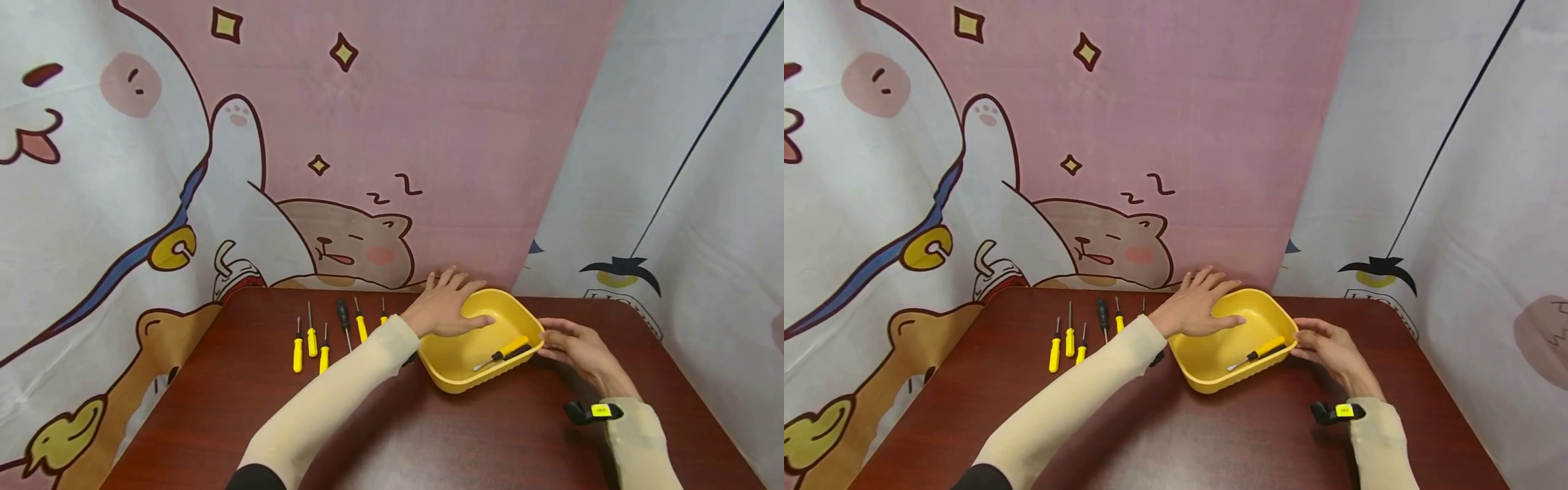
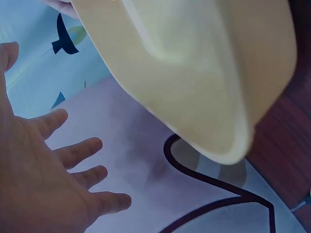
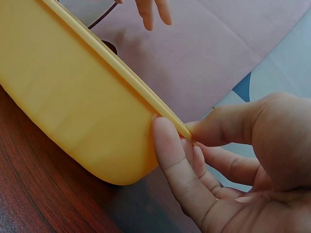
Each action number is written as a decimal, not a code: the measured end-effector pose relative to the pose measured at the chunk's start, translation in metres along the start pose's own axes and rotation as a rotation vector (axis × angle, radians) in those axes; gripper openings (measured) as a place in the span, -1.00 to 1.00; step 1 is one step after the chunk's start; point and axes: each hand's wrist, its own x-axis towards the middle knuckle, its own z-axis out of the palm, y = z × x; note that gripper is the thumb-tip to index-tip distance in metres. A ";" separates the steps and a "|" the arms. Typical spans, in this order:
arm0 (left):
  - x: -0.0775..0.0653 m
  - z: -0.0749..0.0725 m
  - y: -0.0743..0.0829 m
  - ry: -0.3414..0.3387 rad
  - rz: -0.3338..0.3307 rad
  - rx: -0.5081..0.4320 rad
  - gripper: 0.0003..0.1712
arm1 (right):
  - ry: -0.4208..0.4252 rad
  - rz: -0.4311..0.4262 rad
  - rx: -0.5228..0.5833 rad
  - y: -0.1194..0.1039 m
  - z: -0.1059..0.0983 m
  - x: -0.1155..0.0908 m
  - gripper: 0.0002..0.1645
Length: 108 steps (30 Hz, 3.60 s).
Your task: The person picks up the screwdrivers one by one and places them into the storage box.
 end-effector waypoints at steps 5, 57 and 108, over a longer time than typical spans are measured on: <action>-0.005 0.001 -0.010 0.015 -0.035 -0.041 -0.07 | 0.011 0.010 0.000 0.000 0.000 0.000 -0.28; -0.094 0.008 -0.120 0.120 -0.348 -0.389 -0.01 | 0.023 0.018 0.003 0.000 0.004 -0.001 -0.28; -0.198 0.011 -0.204 0.099 -0.653 -0.478 0.06 | 0.025 0.002 0.013 -0.002 0.002 -0.002 -0.30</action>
